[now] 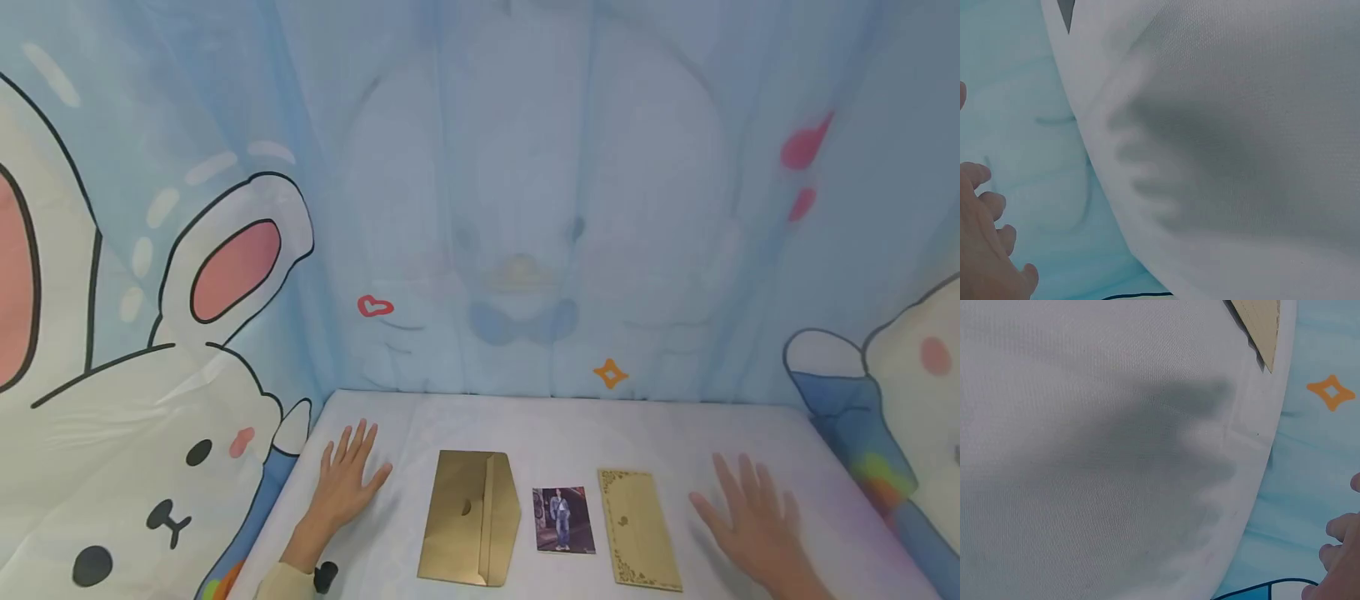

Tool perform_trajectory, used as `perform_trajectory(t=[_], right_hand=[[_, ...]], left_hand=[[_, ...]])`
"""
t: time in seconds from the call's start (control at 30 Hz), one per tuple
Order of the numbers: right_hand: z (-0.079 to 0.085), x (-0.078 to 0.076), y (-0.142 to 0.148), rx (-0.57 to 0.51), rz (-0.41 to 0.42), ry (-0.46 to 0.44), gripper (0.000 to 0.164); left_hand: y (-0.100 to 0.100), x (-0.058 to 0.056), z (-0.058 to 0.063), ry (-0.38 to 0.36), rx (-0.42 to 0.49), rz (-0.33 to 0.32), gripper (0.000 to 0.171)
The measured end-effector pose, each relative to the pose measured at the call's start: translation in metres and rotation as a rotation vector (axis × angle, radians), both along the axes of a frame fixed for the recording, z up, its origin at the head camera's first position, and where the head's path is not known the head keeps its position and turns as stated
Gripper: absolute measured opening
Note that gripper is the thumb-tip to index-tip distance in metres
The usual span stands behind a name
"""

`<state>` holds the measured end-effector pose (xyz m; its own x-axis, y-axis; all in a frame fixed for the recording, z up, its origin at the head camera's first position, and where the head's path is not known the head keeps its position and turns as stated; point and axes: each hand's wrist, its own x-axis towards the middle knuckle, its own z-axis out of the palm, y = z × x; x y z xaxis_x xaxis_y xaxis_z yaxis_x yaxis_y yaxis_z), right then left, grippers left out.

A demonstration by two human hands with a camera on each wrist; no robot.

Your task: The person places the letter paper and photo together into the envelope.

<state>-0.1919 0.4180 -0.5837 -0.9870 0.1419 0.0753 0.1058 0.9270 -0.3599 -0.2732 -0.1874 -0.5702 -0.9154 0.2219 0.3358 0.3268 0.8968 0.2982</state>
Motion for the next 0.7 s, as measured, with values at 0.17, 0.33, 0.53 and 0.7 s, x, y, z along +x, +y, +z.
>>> perform_trajectory(t=[0.17,0.33,0.53,0.7], right_hand=[[-0.0009,-0.0009,-0.0006,-0.008,0.003,-0.005,0.094],[-0.0015,-0.0007,0.0007,-0.011,0.011,-0.010,0.094],[-0.0010,0.0001,0.0016,-0.022,0.038,-0.036,0.092],[0.0023,-0.0014,-0.0026,-0.032,0.044,-0.036,0.093]], left_hand=[[0.0014,-0.0011,0.0021,-0.016,0.000,0.002,0.076],[0.0032,-0.0008,0.0019,-0.017,0.011,-0.003,0.076],[0.0062,0.0009,-0.0011,-0.013,0.018,-0.005,0.074],[0.0102,0.0008,-0.0010,-0.007,0.020,-0.014,0.074]])
